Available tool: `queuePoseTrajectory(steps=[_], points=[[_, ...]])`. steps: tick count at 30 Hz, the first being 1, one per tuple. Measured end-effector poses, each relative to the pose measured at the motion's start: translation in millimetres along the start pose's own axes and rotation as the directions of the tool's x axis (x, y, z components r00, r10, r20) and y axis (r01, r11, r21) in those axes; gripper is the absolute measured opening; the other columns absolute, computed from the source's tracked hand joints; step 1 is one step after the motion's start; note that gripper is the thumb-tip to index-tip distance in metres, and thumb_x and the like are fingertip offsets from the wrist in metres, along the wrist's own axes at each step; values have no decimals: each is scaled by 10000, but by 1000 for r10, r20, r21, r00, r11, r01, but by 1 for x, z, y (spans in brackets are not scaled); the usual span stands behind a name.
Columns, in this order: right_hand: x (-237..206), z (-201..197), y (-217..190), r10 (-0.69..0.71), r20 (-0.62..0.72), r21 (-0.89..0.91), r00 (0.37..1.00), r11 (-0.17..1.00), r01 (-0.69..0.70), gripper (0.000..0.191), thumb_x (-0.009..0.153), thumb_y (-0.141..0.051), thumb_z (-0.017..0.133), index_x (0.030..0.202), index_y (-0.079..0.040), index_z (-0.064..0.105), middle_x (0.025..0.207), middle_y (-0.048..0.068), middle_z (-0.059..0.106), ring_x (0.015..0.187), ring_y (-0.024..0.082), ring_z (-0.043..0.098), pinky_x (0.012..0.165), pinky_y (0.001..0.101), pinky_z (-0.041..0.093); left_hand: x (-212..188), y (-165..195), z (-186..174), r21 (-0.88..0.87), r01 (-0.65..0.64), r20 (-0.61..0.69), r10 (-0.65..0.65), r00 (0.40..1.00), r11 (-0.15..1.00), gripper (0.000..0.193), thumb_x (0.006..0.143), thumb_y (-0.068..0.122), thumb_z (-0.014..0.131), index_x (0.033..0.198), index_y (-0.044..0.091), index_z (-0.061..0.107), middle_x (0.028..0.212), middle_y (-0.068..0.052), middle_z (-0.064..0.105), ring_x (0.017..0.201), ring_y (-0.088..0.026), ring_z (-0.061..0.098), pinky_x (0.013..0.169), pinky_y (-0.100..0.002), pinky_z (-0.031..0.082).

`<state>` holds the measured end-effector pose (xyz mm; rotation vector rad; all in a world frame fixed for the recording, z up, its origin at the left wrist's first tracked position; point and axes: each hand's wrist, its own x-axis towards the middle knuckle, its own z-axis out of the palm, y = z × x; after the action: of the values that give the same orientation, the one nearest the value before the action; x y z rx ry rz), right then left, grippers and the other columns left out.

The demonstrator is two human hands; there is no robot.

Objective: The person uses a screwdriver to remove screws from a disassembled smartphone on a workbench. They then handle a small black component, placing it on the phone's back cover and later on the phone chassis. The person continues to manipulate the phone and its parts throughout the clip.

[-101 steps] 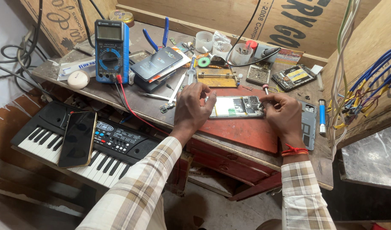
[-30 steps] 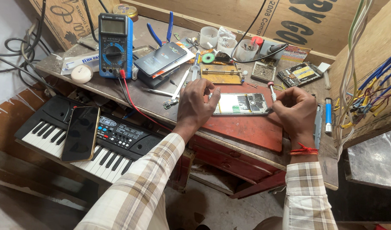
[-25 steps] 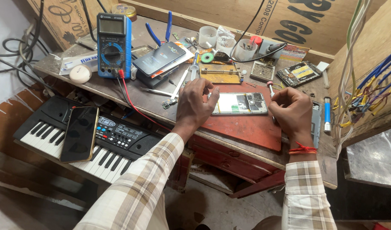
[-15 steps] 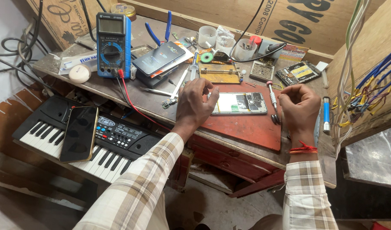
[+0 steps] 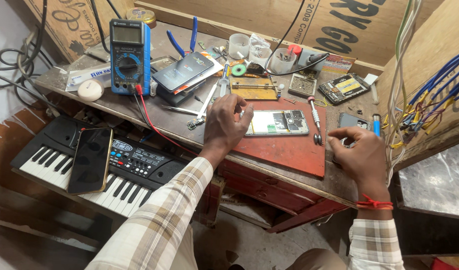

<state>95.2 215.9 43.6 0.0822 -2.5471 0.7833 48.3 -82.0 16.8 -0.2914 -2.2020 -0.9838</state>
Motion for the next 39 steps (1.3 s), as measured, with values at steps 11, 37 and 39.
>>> queuePoseTrajectory(steps=[11,37,39], points=[[-4,18,2,-99,-16,-195,995,976,94,266,787,-342,824,931,-119,840,931,110,763,864,317,662,822,426,528,1,0,1,12,18,28,-19,999,1000,185,924,285,694,878,112,648,779,-38,674,781,-213,647,824,-424,453],[-3,27,4,-126,33,-209,991,969,130,200,860,-208,756,855,-9,766,861,149,747,853,317,684,765,414,535,0,-1,2,16,-2,-4,2,1000,1000,188,922,275,700,871,101,651,769,-52,666,784,-226,642,826,-432,463],[-3,26,7,-56,74,-150,996,986,67,208,924,-209,710,892,-5,735,902,154,723,824,301,692,758,404,552,1,-1,2,10,6,13,-6,1000,1000,183,926,279,693,876,108,651,771,-42,670,772,-214,645,821,-429,465]])
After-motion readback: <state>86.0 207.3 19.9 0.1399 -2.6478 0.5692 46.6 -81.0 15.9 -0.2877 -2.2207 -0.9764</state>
